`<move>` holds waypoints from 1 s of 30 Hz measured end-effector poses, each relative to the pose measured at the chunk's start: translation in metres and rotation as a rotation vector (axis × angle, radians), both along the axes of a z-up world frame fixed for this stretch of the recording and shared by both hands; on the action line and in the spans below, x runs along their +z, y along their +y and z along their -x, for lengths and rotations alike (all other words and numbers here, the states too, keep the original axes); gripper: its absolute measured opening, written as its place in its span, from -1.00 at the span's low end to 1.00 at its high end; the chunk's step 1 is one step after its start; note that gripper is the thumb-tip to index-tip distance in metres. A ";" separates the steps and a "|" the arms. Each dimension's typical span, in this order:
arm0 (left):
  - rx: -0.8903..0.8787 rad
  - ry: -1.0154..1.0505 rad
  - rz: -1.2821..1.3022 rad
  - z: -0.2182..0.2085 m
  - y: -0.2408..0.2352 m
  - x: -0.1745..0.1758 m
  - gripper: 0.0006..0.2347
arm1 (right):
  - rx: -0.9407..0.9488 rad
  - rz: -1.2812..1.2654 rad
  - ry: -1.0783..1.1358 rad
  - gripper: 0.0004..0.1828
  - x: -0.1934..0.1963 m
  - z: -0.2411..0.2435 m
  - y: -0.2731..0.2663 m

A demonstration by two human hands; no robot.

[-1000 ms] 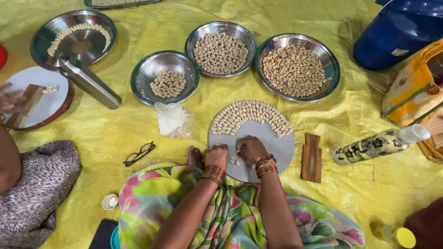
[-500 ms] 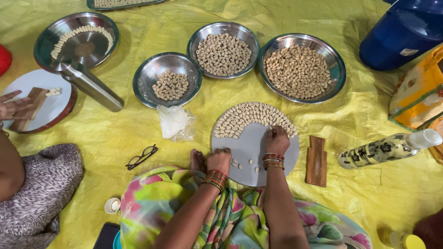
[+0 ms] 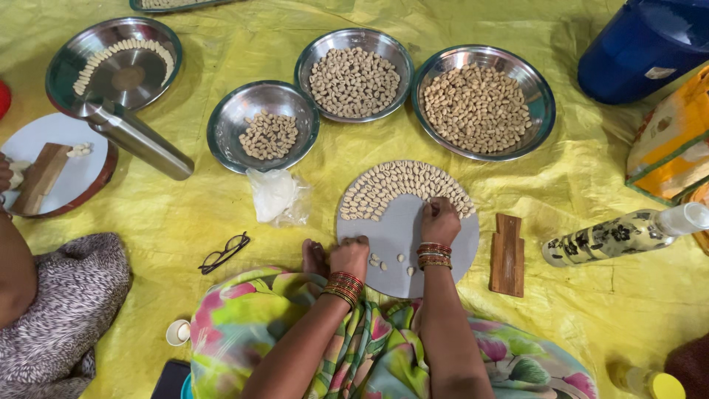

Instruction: The person sits on a yellow tarp and arranges peanuts into a curved pattern on a grey circular board. They pick up peanuts from a small pile and place them one by one to form a semi-circle.

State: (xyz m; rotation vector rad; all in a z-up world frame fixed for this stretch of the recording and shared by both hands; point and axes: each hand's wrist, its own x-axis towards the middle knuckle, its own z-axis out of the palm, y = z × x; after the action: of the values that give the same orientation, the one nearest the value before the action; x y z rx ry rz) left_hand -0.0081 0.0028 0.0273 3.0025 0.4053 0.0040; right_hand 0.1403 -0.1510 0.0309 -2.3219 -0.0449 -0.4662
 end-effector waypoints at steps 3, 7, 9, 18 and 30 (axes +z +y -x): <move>0.000 -0.016 -0.018 0.000 0.000 -0.002 -0.84 | -0.017 -0.013 0.019 -0.83 -0.003 -0.002 0.000; -0.002 -0.031 -0.015 0.000 0.000 -0.010 -0.84 | -0.025 -0.021 0.019 -0.86 -0.007 -0.002 -0.001; 0.019 -0.033 -0.003 -0.002 0.001 -0.014 -0.85 | -0.033 -0.037 0.034 -0.87 -0.008 -0.004 0.001; 0.048 -0.079 -0.031 -0.004 0.000 -0.021 -0.89 | 0.018 -0.107 0.050 -0.85 -0.004 0.005 -0.010; 0.041 0.112 0.020 -0.008 0.000 -0.020 -0.87 | 0.493 0.450 0.808 -0.67 0.060 0.040 -0.008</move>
State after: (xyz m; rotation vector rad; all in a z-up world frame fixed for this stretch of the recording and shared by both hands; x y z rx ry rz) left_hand -0.0005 0.0032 0.0071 2.9833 0.4752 -0.1650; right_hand 0.1001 -0.1590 0.0910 -2.6363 -0.3464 0.8049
